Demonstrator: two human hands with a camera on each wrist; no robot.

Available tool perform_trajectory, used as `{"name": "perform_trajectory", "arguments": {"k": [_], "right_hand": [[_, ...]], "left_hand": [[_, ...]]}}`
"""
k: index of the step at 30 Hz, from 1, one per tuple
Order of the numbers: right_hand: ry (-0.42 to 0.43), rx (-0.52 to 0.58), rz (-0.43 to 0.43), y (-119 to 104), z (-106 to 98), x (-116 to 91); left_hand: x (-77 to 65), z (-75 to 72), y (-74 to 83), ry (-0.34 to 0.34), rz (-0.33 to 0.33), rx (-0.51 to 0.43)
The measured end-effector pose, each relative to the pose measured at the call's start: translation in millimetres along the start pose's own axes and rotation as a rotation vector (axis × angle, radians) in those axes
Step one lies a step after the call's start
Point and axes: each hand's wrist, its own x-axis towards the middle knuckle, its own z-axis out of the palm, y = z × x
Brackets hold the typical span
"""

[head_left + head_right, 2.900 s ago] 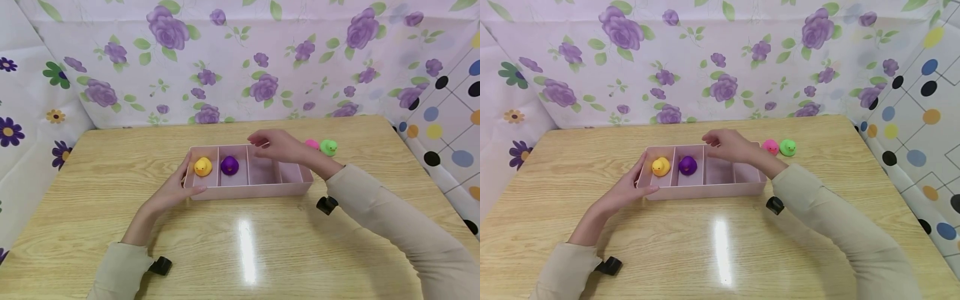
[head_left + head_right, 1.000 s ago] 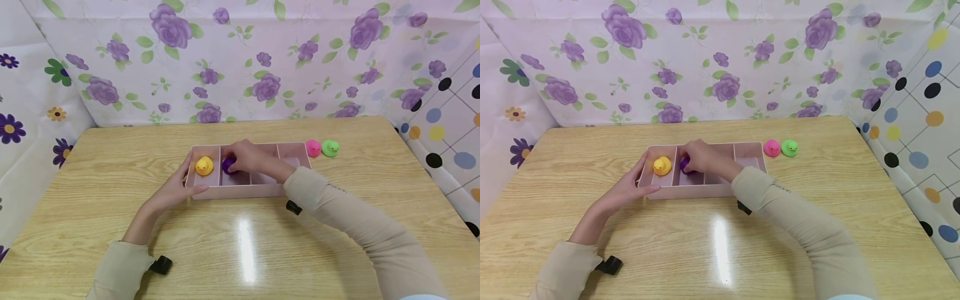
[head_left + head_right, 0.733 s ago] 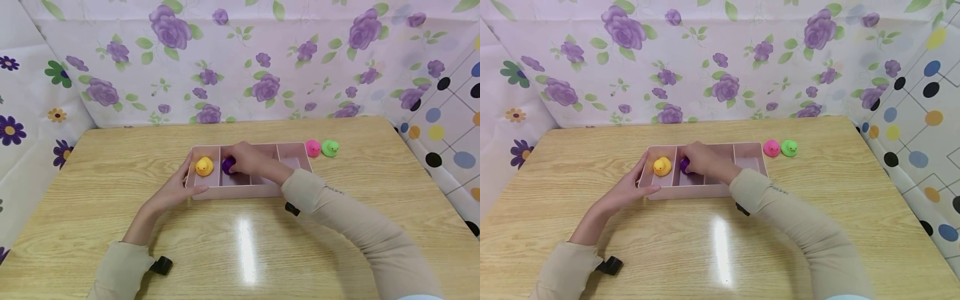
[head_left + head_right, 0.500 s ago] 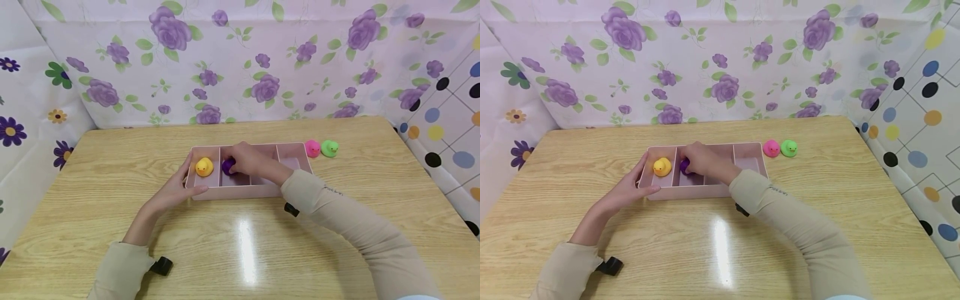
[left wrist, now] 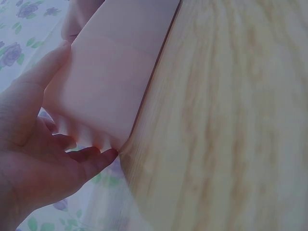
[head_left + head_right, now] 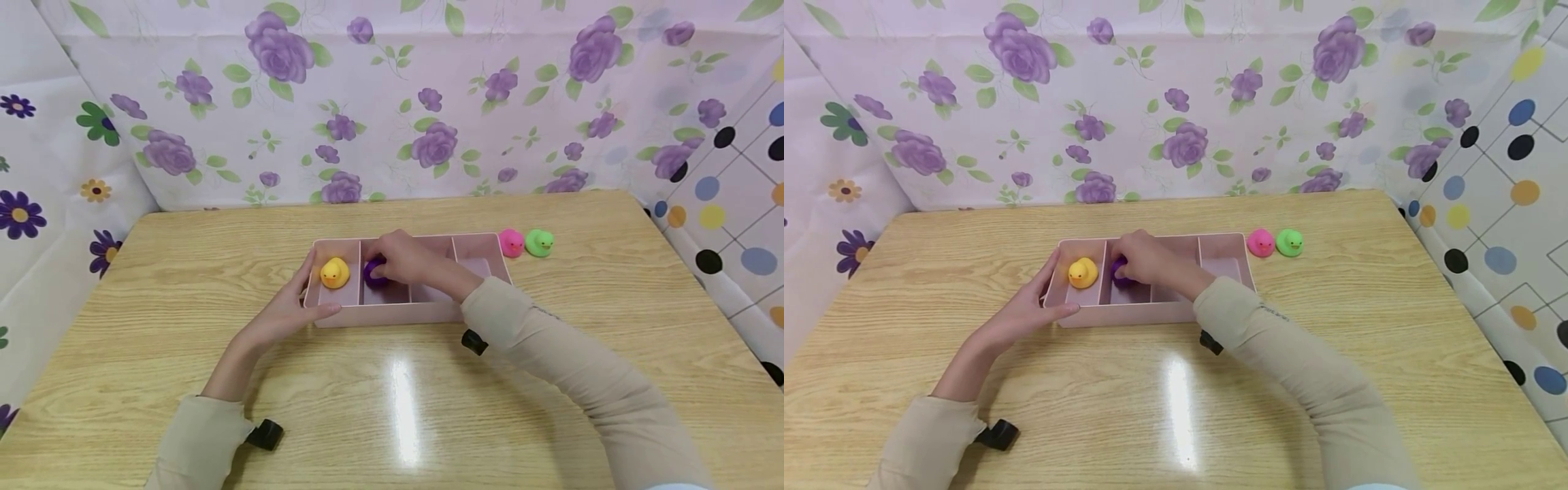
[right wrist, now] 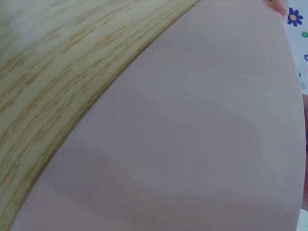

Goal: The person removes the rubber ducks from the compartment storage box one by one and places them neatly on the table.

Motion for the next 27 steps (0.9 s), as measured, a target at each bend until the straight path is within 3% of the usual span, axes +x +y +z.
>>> {"name": "perform_trajectory", "arguments": {"k": [11,27], "right_hand": [[-0.012,0.06,0.009,4,-5,-3],[0.076,0.23,0.045,7,-10,-13]], "left_hand": [[0.1,-0.2,-0.1,0.003,0.003,0.005],[0.1,-0.3,-1.4,0.005,0.002,0.011]]}}
